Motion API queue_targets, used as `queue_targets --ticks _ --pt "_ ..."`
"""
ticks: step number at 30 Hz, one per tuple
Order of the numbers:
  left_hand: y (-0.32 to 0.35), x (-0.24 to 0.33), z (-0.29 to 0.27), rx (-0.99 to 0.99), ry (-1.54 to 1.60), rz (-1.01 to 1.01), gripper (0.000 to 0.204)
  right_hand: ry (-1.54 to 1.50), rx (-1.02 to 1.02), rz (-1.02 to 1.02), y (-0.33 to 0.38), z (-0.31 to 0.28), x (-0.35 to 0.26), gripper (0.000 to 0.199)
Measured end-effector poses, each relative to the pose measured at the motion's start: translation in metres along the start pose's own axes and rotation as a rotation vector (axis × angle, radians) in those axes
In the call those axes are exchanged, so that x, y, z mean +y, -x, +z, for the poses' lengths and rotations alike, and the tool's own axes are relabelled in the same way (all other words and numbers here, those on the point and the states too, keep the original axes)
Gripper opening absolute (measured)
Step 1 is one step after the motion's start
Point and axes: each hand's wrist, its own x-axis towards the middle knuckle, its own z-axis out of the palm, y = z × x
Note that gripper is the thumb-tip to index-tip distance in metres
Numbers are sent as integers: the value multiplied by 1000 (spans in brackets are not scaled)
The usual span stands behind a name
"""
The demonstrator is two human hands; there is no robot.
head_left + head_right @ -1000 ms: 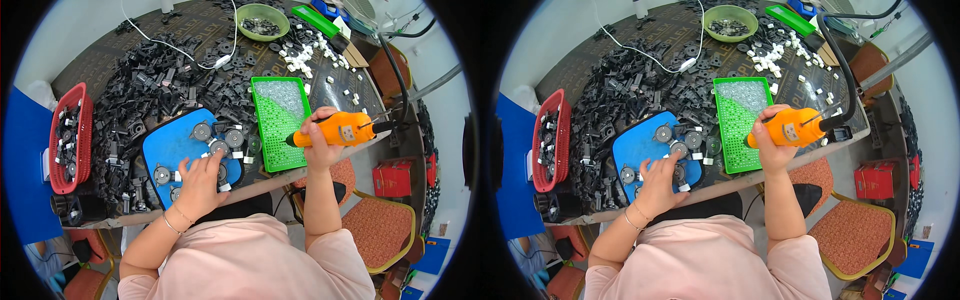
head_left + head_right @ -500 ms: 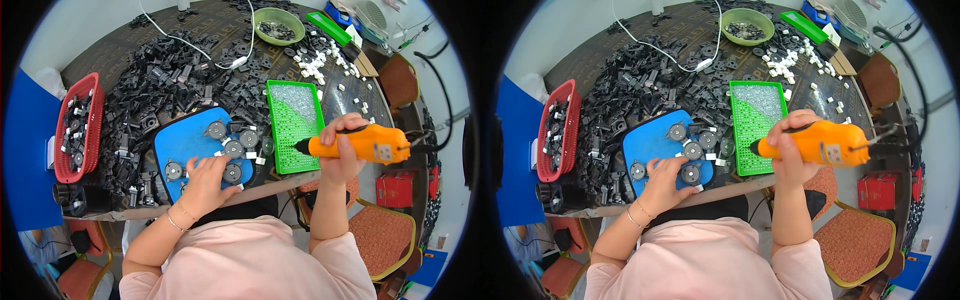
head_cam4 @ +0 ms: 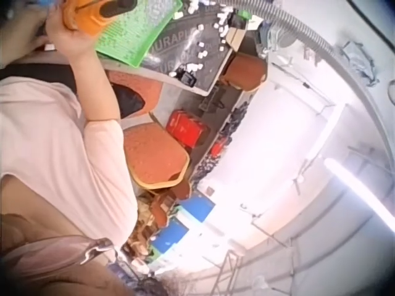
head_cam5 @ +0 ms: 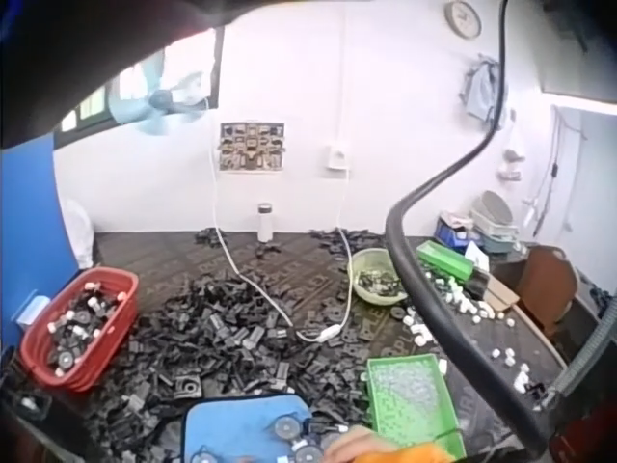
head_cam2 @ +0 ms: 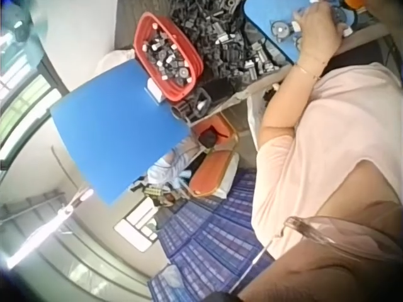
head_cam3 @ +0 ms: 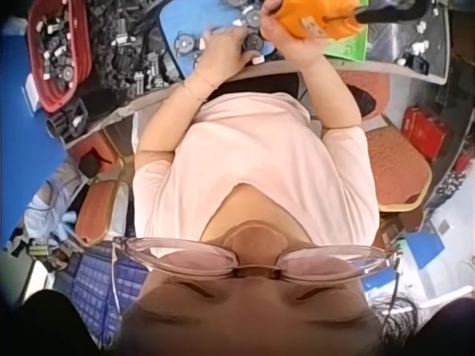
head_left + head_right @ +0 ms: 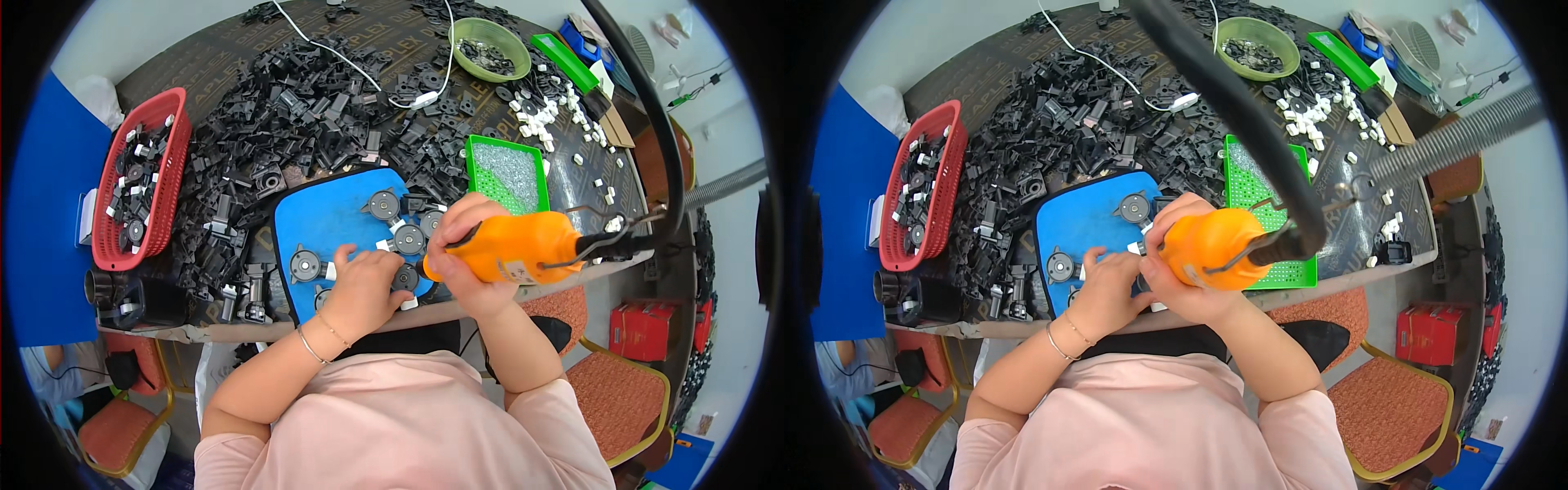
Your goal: Assembling small motor components into plastic housings using an electric screwdriver at a factory workbench.
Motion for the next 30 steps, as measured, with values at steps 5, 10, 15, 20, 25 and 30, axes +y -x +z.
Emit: queue_targets --ticks 5,10,15,20,25,30 --pt "1 -3 5 49 1 35 41 -41 -92 43 0 7 2 25" --pt "-1 1 3 36 -8 25 39 -36 -70 -5 -2 4 8 27" --pt "-1 2 3 31 4 15 39 65 -70 -96 -8 -15 -4 27" --pt "0 5 -3 6 5 -25 40 -247 223 -164 -7 -71 -24 21" --pt "-1 6 -2 7 -11 -12 43 101 531 16 22 -108 11 23" --pt "-1 6 -2 7 -26 -28 46 130 539 -19 21 -110 14 23"
